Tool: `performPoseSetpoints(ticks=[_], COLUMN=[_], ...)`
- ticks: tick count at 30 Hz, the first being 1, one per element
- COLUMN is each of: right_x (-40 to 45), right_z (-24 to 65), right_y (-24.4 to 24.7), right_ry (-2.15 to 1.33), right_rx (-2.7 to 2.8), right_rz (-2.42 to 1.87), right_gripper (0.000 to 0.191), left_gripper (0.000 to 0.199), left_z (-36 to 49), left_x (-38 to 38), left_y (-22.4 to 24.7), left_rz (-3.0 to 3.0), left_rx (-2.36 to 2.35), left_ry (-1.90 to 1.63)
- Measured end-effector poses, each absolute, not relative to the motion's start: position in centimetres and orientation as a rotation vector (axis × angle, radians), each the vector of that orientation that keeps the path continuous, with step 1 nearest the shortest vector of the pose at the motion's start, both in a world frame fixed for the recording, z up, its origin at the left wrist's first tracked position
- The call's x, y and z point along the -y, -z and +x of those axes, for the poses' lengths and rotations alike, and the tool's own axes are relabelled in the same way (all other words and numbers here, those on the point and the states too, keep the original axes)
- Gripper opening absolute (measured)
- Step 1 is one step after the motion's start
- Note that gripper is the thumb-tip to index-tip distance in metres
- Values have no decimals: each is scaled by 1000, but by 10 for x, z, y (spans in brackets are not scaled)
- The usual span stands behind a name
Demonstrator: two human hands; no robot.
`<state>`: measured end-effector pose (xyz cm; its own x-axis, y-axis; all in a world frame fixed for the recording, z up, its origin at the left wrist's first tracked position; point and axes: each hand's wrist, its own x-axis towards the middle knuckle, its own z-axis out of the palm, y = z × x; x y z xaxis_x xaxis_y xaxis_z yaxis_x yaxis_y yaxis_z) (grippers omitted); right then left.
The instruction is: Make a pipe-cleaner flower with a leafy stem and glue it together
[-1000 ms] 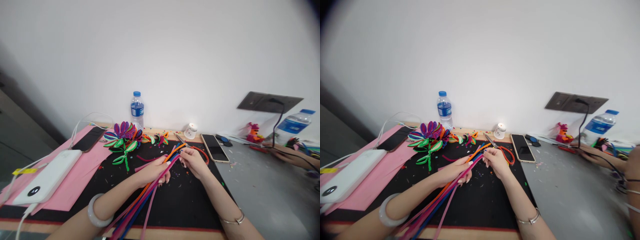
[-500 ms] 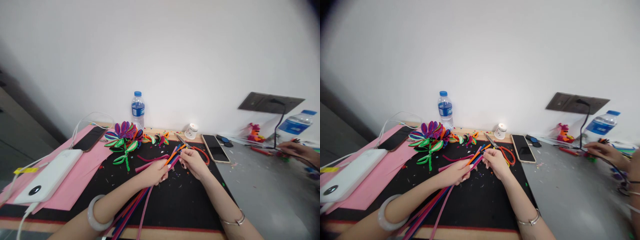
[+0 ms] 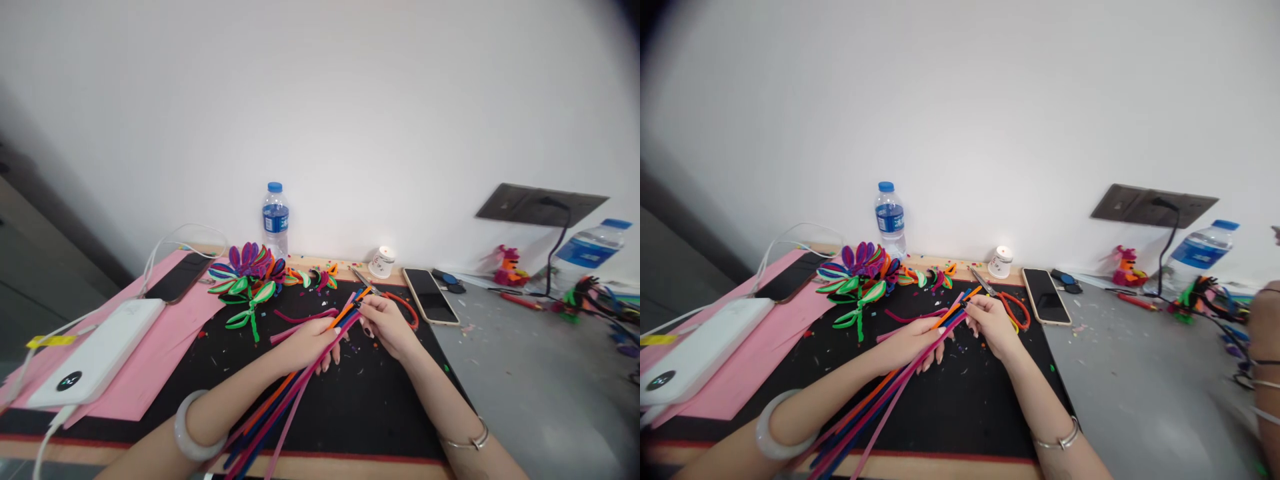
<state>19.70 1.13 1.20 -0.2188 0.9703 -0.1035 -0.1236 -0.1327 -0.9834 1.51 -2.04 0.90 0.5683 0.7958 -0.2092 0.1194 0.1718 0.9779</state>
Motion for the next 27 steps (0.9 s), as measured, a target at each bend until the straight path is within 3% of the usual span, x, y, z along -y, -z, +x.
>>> performPoseSetpoints(ticks=[13,27], right_x=[-12,-11], right_z=[200,199], right_y=[-11,-13], right_ry=[-1491,-1520], right_rx=[1163,1166], right_rz=[-1052,-1057], right_gripper=[19,21], left_gripper=[36,24], left_z=[14,11], left_x=[16,13], left_y=[-9,-13], left_rz=[1057,1111], left_rx=[-810,-897], left_ry=[-706,-836])
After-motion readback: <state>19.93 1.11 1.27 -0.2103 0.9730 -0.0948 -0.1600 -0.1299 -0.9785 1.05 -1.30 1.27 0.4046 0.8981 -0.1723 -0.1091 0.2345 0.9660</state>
